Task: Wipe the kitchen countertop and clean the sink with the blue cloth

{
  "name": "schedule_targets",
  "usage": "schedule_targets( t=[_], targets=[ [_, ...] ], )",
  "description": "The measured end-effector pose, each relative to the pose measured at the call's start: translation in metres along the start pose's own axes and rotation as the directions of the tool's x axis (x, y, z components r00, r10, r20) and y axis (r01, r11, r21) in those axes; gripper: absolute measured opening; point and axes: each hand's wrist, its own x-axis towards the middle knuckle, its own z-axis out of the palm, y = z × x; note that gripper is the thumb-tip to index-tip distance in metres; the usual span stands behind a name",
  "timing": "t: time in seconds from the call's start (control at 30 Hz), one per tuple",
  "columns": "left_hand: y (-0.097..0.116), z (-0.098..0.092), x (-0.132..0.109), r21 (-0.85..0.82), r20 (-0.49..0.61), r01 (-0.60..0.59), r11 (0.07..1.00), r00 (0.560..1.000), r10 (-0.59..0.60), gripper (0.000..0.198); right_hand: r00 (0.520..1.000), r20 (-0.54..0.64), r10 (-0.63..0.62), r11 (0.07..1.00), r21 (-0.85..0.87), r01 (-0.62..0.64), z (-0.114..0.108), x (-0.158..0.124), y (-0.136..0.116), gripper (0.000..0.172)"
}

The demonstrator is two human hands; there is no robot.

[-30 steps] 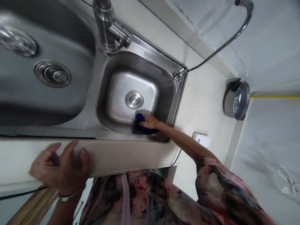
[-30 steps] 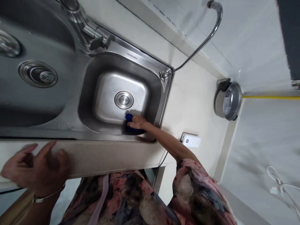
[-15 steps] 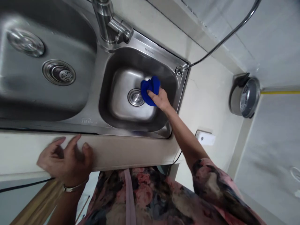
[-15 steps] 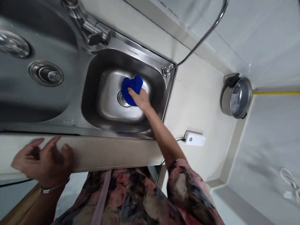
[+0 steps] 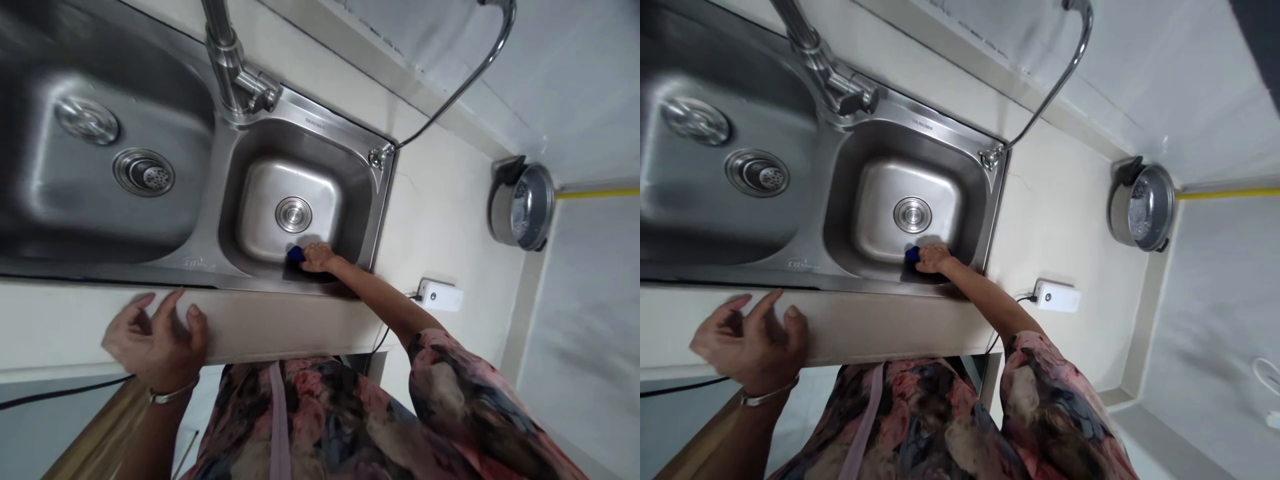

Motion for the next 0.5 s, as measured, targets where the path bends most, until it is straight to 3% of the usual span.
schedule_targets(
  t=[0.17,0.27,0.33,0.4,0.47,0.5],
  targets=[
    [0.001,0.000,0.001,0.018,-0.033,-0.045,0.999,0.998,0.046,0.050,0.998,-0.062,0.017,0.991,0.135,-0.009,-0.002,0.007,-0.014,0.034],
    [0.000,0.001,0.000,-0.001,-0.040,-0.030,1.000,0.999,0.029,0.050,0.996,-0.056,0.067,0.936,0.349,-0.043,0.000,0.004,-0.014,0.029],
    [0.000,0.002,0.000,-0.012,-0.039,-0.018,1.000,0.999,0.018,0.052,0.996,-0.035,0.086,0.783,0.621,-0.046,-0.004,-0.005,-0.009,0.030],
    [0.000,0.003,0.000,-0.013,-0.044,-0.014,1.000,0.999,0.013,0.053,0.992,-0.049,0.119,0.514,0.858,-0.020,-0.016,-0.018,0.001,0.035],
    [0.001,0.003,0.000,-0.005,-0.052,-0.011,1.000,0.999,0.011,0.053,0.974,-0.118,0.195,0.296,0.954,0.057,-0.034,-0.037,0.014,0.038],
    [0.002,0.004,0.000,0.001,-0.055,-0.010,1.000,0.998,0.010,0.052,0.959,-0.166,0.231,0.249,0.963,0.106,-0.044,-0.049,0.022,0.036]
  ],
)
